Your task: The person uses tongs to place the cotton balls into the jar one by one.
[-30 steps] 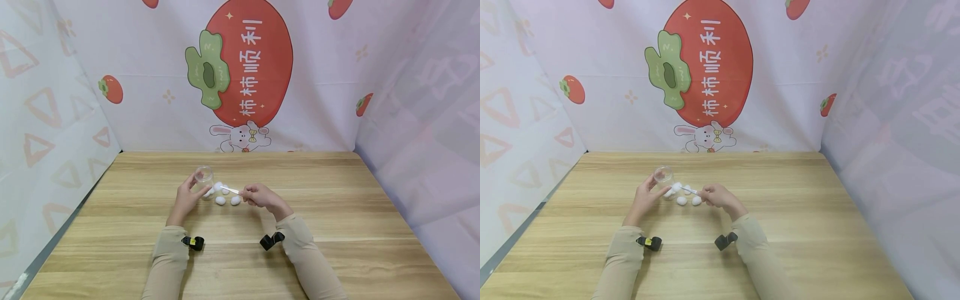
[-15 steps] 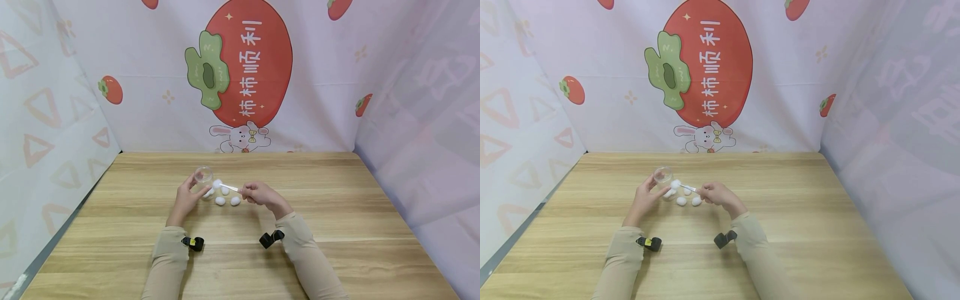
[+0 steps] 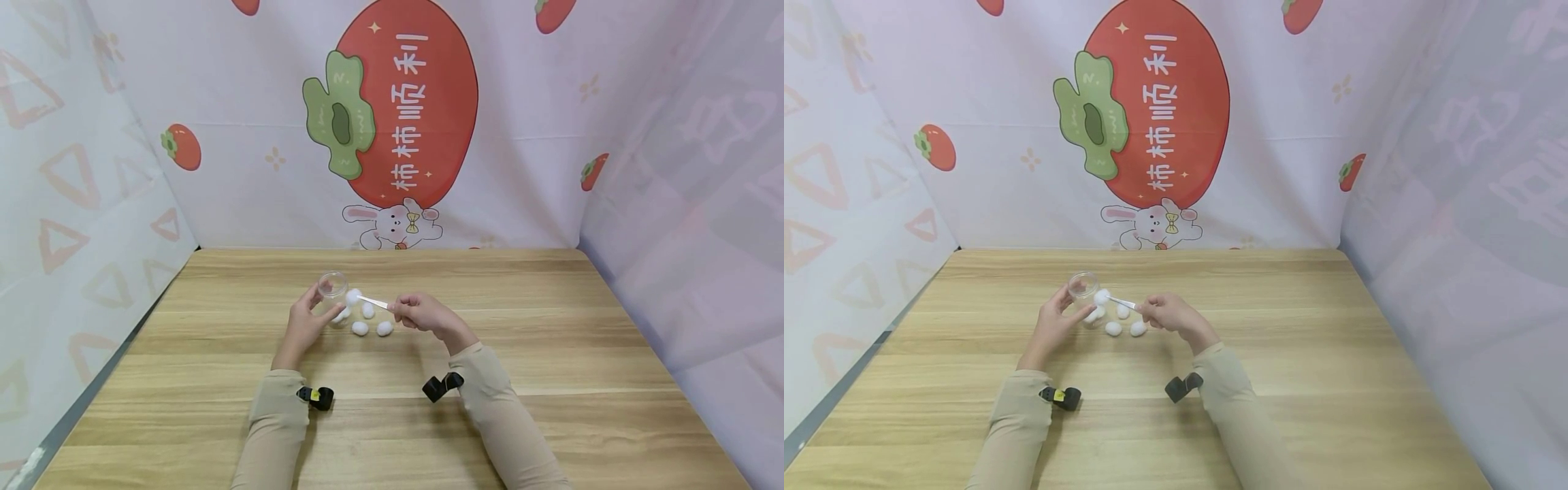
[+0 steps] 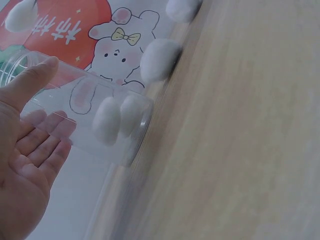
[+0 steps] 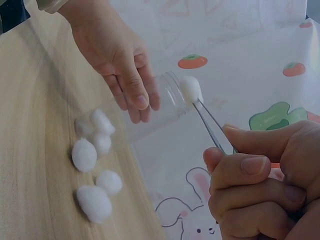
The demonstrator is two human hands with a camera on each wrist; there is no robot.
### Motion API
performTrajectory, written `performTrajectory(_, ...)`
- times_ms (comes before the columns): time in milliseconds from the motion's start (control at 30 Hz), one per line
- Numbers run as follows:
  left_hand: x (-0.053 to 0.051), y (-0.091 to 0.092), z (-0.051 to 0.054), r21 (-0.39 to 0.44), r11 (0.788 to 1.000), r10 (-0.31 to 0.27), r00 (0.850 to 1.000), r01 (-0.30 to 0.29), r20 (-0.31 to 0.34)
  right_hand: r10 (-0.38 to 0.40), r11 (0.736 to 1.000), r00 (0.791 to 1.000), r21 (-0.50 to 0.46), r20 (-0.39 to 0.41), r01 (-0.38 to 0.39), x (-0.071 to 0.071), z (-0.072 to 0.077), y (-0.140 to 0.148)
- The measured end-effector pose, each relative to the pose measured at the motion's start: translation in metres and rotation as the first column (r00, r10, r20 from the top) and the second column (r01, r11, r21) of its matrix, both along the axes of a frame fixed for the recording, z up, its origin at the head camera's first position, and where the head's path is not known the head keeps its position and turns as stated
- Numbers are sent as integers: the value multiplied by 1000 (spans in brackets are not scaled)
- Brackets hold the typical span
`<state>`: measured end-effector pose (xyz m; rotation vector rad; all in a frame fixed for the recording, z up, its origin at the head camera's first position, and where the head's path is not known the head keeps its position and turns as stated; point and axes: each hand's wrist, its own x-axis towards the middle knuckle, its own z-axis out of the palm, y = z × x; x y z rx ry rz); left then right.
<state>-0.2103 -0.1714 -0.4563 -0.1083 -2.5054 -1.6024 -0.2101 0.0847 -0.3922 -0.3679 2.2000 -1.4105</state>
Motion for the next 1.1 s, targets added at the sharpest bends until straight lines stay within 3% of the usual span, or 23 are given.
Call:
performTrajectory(500, 1, -1, 1, 24, 1000, -6, 1000, 6, 8, -15, 1000, 1000, 8, -7, 15, -5, 14, -8)
performTrajectory(1100, 0, -1, 0, 12, 1000, -6, 1000, 6, 3, 10, 1000, 1000, -10, -27, -10, -11, 18, -13)
